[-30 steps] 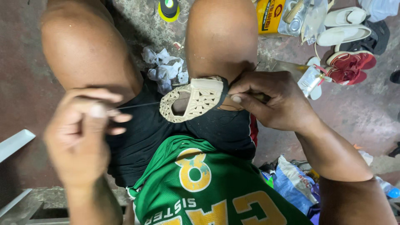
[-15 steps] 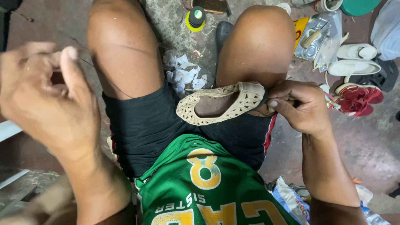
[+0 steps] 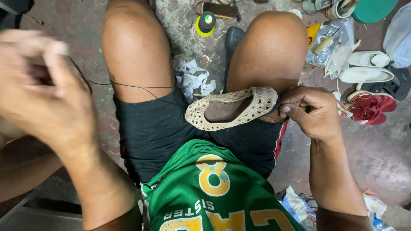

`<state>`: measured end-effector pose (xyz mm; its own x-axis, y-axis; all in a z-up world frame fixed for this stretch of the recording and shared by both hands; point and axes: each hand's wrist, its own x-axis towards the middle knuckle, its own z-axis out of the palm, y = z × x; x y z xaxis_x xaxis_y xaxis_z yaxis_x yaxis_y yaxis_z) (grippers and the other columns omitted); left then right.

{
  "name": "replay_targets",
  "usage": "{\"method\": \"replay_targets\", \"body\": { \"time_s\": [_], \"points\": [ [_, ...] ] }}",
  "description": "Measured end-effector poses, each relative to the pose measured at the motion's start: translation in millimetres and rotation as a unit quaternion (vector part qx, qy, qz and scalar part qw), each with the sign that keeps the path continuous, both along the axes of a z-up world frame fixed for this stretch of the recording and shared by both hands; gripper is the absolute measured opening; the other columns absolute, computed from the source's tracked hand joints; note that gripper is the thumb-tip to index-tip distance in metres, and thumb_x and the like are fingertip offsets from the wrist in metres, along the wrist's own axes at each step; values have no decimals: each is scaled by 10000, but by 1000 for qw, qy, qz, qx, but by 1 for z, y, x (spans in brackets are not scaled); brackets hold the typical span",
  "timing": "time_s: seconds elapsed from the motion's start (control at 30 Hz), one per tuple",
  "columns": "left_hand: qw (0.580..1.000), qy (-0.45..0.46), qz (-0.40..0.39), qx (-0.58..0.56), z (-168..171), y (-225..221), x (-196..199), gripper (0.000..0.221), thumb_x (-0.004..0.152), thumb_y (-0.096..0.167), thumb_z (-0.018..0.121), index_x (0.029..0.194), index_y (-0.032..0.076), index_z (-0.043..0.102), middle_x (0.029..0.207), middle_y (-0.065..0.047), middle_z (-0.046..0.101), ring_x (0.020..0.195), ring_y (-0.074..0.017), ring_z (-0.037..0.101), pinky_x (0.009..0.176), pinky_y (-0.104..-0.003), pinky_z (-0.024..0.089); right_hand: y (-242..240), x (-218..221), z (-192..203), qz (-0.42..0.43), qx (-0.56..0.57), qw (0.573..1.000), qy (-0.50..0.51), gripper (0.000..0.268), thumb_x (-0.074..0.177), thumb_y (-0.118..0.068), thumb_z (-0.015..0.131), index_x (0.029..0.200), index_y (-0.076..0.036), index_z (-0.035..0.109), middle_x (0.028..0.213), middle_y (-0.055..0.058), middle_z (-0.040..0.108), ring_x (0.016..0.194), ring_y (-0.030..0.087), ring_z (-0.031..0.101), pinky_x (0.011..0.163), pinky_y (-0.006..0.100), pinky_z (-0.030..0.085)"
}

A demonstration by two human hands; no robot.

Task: The person is stitching the sole of a cream-colored shoe by hand using a needle and black thread while sitting.

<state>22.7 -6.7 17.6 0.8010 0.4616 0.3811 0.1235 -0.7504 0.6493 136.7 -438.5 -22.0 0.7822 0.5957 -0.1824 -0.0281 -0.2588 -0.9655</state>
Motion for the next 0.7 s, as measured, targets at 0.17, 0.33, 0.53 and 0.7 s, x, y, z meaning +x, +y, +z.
{"method": "replay_targets", "body": {
  "time_s": [0.17,0.33,0.53,0.7],
  "points": [
    [973,15,-166,-160,-1,-67,18,14,1081,52,656,1084,53,670,1073,-101,703,982,-241,711,879,-355,565,1,2,0,8,25,1000,10,74,972,-2,686,917,30,649,812,103,676,710,132,629,695,267,503],
    [955,61,-260,-128,-12,-104,25,272,931,169,724,1166,42,678,1180,-108,655,976,-300,706,788,-376,573,-1,0,-2,-2,36,999,11,93,990,-15,689,922,33,647,806,105,671,699,126,609,640,236,475],
    [938,100,-326,-57,-27,-118,22,186,931,241,798,1018,99,717,1050,-48,596,917,-247,694,724,-389,560,-3,-2,-6,-5,47,999,9,102,986,-18,696,918,38,644,798,107,670,686,122,606,628,230,470],
    [938,97,-332,-21,-44,-121,19,147,901,152,713,1030,85,733,1029,-72,565,951,-240,676,710,-390,555,-2,-1,-10,-4,50,999,7,101,980,-9,700,917,42,639,813,121,671,709,137,626,647,240,493]
  ]
}}
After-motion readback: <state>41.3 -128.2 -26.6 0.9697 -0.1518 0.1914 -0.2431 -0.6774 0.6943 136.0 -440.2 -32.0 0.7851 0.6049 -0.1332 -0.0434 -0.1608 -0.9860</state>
